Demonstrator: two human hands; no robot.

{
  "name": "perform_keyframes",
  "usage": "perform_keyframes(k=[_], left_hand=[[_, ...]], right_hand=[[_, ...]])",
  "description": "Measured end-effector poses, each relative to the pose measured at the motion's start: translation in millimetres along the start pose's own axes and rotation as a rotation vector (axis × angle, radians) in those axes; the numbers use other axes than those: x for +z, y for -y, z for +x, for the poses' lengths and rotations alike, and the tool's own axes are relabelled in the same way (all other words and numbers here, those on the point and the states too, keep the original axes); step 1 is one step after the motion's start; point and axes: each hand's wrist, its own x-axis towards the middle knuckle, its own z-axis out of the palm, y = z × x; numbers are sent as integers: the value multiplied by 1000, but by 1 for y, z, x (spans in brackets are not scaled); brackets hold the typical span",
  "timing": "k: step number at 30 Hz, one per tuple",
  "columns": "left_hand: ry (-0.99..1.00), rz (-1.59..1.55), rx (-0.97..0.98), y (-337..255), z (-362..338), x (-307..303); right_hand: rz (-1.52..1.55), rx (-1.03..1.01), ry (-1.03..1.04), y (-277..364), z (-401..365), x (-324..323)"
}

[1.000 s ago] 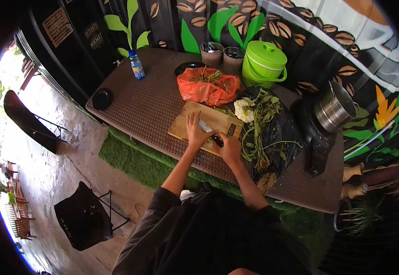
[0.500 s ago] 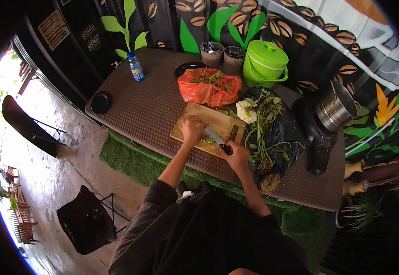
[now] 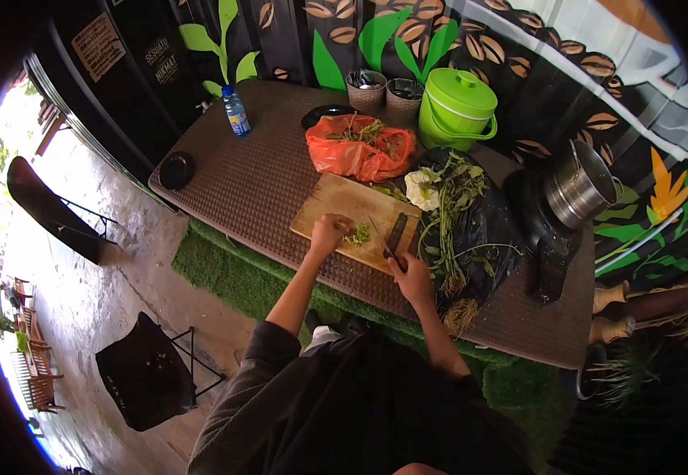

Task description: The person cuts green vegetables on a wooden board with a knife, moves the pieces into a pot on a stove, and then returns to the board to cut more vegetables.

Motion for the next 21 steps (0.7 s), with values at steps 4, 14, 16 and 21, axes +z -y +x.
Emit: perform_keyframes(k=[4, 14, 16, 21], left_hand=[[1, 52, 63, -6, -10, -8], [-9, 75, 56, -2, -14, -4], [-22, 100, 25, 9, -15, 2], [19, 270, 76, 23, -16, 7]], right_hand=[[3, 114, 114, 2, 6, 3], [-330, 91, 187, 19, 3, 19], [-351, 103, 170, 17, 0, 30], [-395, 25, 103, 22, 2, 54]])
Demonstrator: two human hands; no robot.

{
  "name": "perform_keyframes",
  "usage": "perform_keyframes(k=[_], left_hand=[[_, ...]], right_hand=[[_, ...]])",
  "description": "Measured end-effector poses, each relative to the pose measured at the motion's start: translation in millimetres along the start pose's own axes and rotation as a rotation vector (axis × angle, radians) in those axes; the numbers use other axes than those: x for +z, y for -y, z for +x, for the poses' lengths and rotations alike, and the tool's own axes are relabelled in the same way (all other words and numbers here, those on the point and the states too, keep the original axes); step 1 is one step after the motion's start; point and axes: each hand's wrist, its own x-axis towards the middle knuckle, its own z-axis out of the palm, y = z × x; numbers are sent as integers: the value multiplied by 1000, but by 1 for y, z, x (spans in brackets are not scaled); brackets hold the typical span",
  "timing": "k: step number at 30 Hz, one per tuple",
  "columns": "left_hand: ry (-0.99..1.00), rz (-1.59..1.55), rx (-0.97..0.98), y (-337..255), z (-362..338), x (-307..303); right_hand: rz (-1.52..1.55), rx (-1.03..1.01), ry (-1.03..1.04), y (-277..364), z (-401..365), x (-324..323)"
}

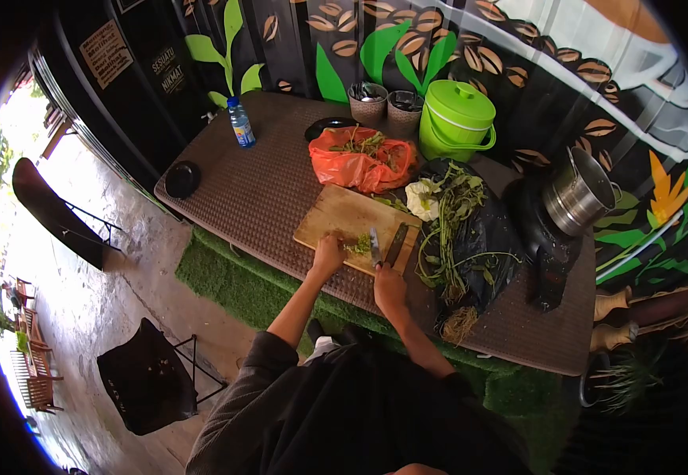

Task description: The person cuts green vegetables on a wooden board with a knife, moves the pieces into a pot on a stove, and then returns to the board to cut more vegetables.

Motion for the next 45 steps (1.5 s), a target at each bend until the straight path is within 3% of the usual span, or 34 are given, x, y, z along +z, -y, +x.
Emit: perform_keyframes(k=[3, 7, 12, 17, 20, 22, 26, 30, 32, 38, 40, 45], left_hand=[[84, -55, -76, -10, 3, -2], [35, -221, 8, 0, 9, 15], [-10, -66, 114, -5, 12, 15], [28, -168, 120, -12, 14, 6], [18, -211, 104, -7, 20, 13], [-9, -217, 79, -4, 18, 14], [-16, -286, 0, -2, 21, 14], [-21, -353, 62, -2, 27, 8], [51, -479, -52, -15, 30, -9], [-31, -373, 150, -22, 48, -27], [-10, -386, 134, -22, 56, -31], [48, -380, 115, -39, 73, -48]], right_hand=[[-84, -55, -92, 10, 6, 10], [-155, -144, -267, 14, 9, 22], [-194, -159, -229, 13, 13, 25], [-90, -234, -336, 10, 17, 26], [-107, -217, -190, 13, 26, 12], [-99, -172, 100, 10, 30, 6], [-72, -123, 83, 15, 30, 6], [56, -83, -32, 16, 34, 9], [75, -77, -50, 17, 38, 9], [205, -50, -3, 29, 53, -19], [173, 67, 210, 40, 57, -40], [276, -34, 44, 38, 67, -59]])
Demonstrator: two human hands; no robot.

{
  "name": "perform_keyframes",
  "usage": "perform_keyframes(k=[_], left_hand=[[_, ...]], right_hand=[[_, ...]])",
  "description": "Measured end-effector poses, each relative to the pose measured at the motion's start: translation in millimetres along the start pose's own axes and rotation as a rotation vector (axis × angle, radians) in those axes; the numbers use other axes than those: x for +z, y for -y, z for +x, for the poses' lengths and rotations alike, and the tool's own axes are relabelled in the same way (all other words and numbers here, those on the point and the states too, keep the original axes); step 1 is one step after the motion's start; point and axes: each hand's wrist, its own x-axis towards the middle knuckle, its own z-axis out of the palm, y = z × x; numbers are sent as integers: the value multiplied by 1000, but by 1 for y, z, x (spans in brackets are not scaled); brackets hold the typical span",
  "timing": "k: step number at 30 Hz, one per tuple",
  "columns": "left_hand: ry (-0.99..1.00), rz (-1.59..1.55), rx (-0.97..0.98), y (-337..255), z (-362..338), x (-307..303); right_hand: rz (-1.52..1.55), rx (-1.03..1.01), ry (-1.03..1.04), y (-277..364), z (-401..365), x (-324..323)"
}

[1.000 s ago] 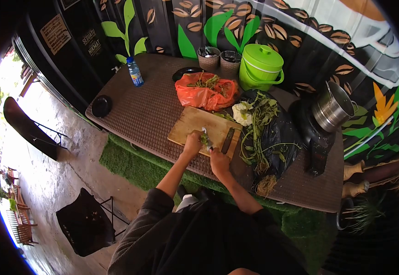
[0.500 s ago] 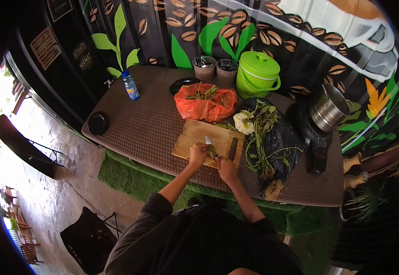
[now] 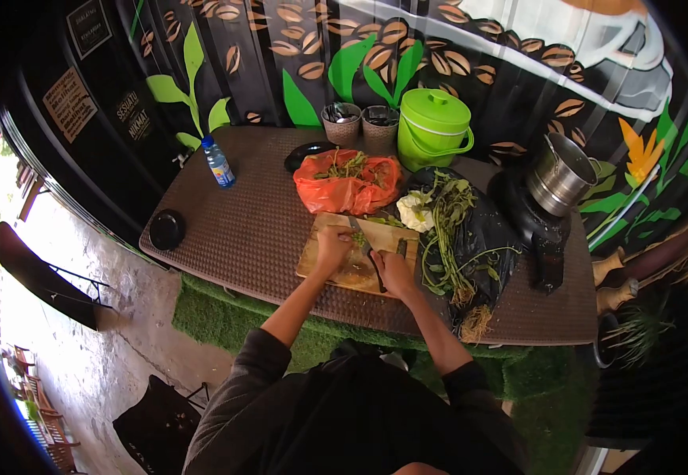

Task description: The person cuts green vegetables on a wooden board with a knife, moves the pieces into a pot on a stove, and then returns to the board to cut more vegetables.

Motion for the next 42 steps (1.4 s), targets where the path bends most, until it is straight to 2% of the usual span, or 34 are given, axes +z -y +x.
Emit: perform_keyframes(k=[2, 4, 5, 8, 9, 10, 12, 13, 14, 16, 17, 20, 22, 23, 24, 26, 27, 28, 30, 31, 34, 35, 36, 38, 39, 41, 42], left_hand=[[-61, 77, 107, -13, 8, 1], [-93, 73, 133, -25, 20, 5], [-122, 69, 155, -33, 27, 8], [-88, 31, 169, -65, 48, 20], [-61, -125, 105, -66, 61, 30], [-58, -129, 114, -95, 66, 33], [-88, 81, 172, -148, 73, 46], [-54, 43, 174, -161, 85, 58], [-38, 31, 189, -174, 97, 74], [4, -122, 178, -211, 118, 104], [-18, -86, 287, -226, 131, 124], [39, -168, 395, -281, 164, 184], [137, -257, 400, -319, 180, 226], [190, -246, 381, -338, 187, 245], [221, -319, 382, -346, 201, 273], [238, -391, 386, -371, 212, 318], [318, -446, 301, -384, 211, 334], [332, -454, 312, -389, 217, 359], [405, -474, 289, -394, 223, 395], [418, -439, 333, -393, 225, 409], [448, -265, 304, -391, 235, 437], [470, -220, 390, -387, 242, 445], [474, -218, 395, -382, 252, 455], [568, -127, 610, -371, 266, 468], [544, -40, 686, -374, 266, 467], [580, 45, 684, -377, 270, 469], [613, 125, 674, -378, 270, 469]], right_hand=[[12, -60, -63, -5, 4, -11], [179, -55, -20, 9, 4, -48], [263, 24, 35, 22, 1, -72], [204, -83, -25, 7, 16, -107], [206, -7, 38, 11, 16, -129], [187, 7, 33, 7, 20, -144], [292, 47, 15, 2, 18, -187], [297, -86, -47, -8, 19, -207], [245, 7, -58, -16, 20, -228], [311, 24, -136, -27, 13, -276], [310, 34, -170, -33, 9, -301], [308, 52, -272, -64, 0, -371], [269, 83, -381, -88, -7, -413], [110, -2, -435, -106, -9, -435], [34, 92, -459, -136, -3, -453], [192, 260, -442, -139, -21, -488], [79, 153, -488, -171, -18, -501], [73, 160, -504, -182, -23, -513], [194, 344, -427, -200, -32, -531], [246, 374, -397, -214, -33, -538], [184, 383, -414, -256, -33, -541], [116, 393, -427, -272, -30, -539], [8, 380, -401, -280, -31, -539], [-467, 280, -516, -289, -34, -526], [-463, 283, -519, -287, -36, -519], [-742, 208, -617, -273, -41, -512], [-741, 208, -617, -271, -40, -511]])
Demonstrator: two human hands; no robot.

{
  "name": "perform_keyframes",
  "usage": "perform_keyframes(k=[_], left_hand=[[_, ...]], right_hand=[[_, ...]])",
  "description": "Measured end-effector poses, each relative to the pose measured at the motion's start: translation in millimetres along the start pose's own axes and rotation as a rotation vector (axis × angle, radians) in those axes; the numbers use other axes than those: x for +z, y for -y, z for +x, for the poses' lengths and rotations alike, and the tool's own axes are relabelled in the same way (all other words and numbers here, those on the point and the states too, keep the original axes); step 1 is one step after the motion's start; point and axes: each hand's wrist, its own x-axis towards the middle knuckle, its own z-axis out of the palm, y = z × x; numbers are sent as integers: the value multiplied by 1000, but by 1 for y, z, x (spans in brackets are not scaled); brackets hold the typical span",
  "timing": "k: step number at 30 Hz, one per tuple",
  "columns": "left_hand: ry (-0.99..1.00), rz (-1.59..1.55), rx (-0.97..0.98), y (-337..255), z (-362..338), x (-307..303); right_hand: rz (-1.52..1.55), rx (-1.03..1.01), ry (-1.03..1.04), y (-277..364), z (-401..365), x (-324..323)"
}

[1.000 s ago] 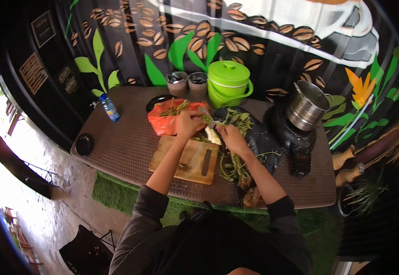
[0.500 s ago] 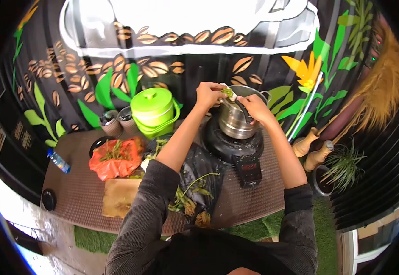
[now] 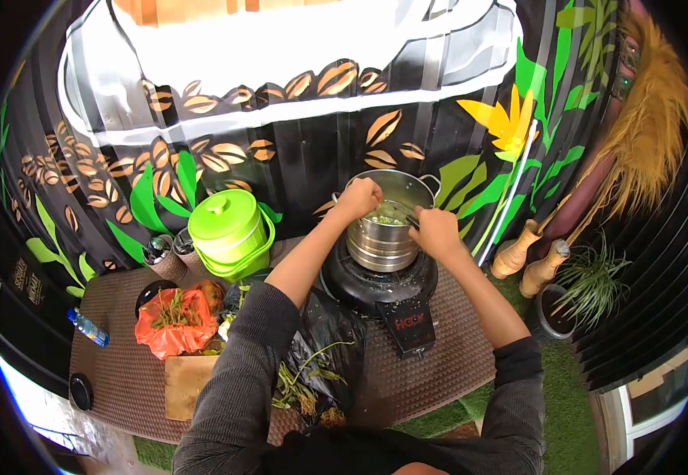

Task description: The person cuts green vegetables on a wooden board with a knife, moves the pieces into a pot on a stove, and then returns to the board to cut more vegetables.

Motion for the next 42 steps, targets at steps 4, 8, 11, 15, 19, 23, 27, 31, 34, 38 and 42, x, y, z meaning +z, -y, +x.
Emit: perform_keyframes(k=[4, 8, 11, 15, 19, 23, 27, 31, 34, 38, 42], left_hand=[[62, 314, 36, -8, -14, -2], [-259, 426, 331, 1, -10, 3], [-150, 404, 210, -12, -8, -4], [28, 479, 117, -26, -7, -6], [85, 657, 264, -22, -8, 0], [-66, 678, 428, -23, -10, -4], [-140, 571, 433, -28, -10, -5], [-124, 555, 302, -37, -12, -6], [-65, 597, 239, -41, -15, -9], [-94, 535, 213, -32, -14, -8], [-173, 594, 292, -33, -17, -11]], right_hand=[[-223, -195, 24, 9, -9, 2], [-240, -336, 21, 5, -23, -14], [-240, -365, 90, 3, -33, -44], [-284, -342, 202, 5, -40, -97], [-145, -249, 236, -5, -35, -123], [-136, -192, 198, -6, -35, -116], [4, -60, 202, -6, -35, -100], [198, 44, 193, -2, -30, -89], [283, 31, 276, -9, -21, -74], [273, 44, 333, -21, 1, -54], [136, 98, 216, -12, 9, -48]])
